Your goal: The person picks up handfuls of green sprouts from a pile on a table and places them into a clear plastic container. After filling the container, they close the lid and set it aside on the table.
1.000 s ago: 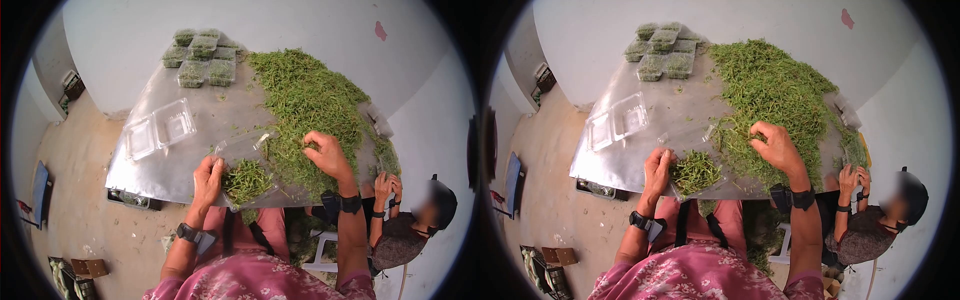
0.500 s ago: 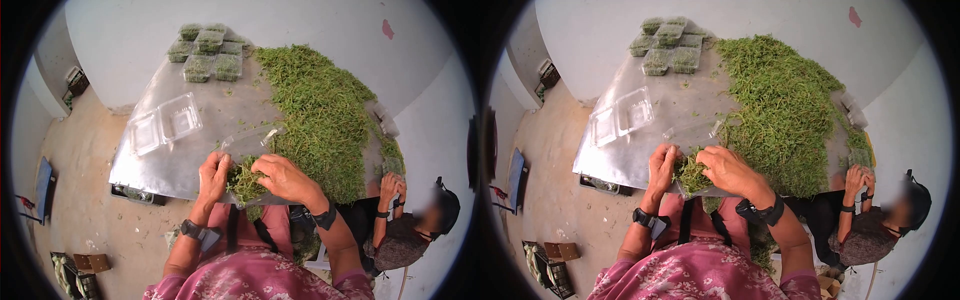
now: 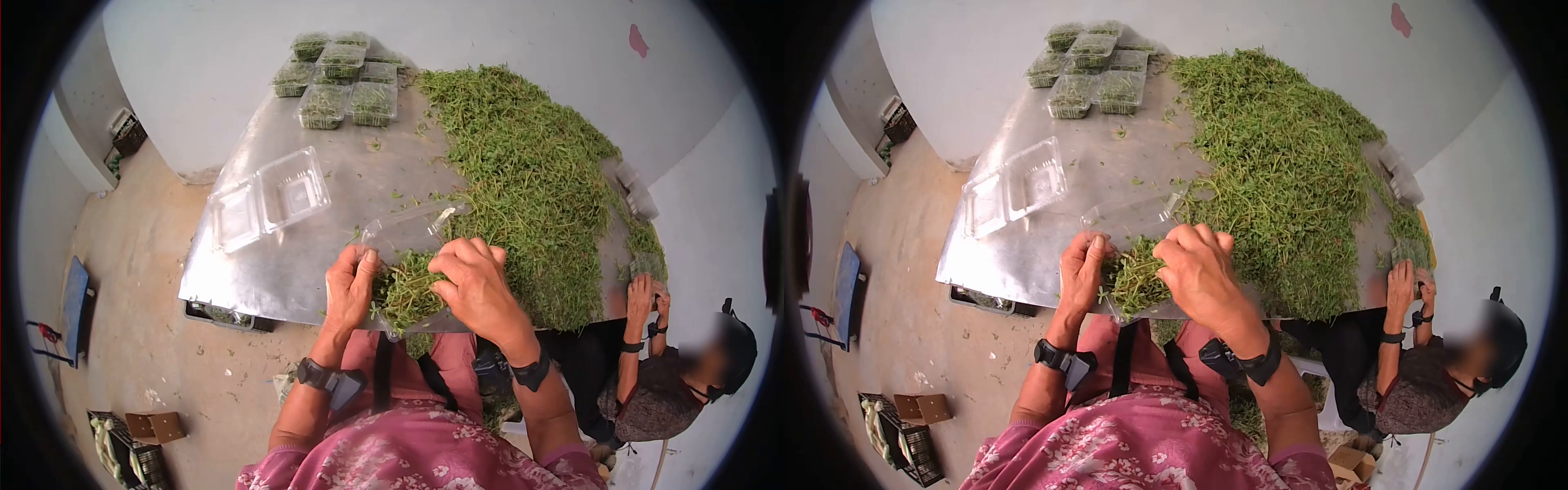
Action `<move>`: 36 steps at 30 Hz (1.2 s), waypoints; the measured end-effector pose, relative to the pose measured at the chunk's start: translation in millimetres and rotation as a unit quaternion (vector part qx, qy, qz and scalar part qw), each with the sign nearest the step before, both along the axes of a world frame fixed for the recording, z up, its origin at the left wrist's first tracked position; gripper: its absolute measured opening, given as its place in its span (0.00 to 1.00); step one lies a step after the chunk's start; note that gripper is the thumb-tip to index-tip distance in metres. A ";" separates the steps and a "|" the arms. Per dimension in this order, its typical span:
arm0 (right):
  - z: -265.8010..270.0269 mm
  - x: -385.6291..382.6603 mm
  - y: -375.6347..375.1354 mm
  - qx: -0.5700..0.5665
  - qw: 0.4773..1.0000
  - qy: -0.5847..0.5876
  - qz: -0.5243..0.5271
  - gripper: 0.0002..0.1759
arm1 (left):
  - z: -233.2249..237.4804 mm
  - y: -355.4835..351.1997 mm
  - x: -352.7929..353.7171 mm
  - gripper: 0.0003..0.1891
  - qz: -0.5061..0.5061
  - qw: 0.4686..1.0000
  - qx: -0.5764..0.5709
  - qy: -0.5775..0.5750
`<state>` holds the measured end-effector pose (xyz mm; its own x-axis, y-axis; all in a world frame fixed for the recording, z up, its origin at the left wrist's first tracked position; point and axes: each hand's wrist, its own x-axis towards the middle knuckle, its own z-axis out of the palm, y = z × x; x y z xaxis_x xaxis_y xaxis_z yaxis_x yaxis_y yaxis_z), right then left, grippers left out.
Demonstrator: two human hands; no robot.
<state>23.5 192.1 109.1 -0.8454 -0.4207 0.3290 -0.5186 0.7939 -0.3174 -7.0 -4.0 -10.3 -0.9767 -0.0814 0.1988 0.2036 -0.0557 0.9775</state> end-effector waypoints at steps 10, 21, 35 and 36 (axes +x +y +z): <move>-33.1 -18.1 -15.5 -0.014 0.999 -0.014 0.033 0.03 | 2.5 1.3 0.9 0.14 0.010 1.000 -0.001 0.003; -25.4 -8.1 -11.4 -0.041 0.996 -0.068 0.034 0.11 | 1.7 -3.3 1.8 0.15 -0.017 1.000 -0.014 -0.018; -40.2 6.2 -32.7 0.028 0.999 -0.041 -0.022 0.20 | 5.7 2.2 2.6 0.14 0.017 0.999 -0.036 0.005; -41.0 5.9 -32.8 0.025 0.999 -0.037 -0.024 0.20 | 7.0 1.7 3.1 0.14 0.013 0.999 -0.042 0.009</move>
<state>29.4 159.3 68.1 -0.8861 -0.3943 0.2437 -0.4566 0.8330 -0.3125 -4.0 -2.3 -3.3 -0.9706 -0.0891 0.2238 0.2217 0.0327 0.9746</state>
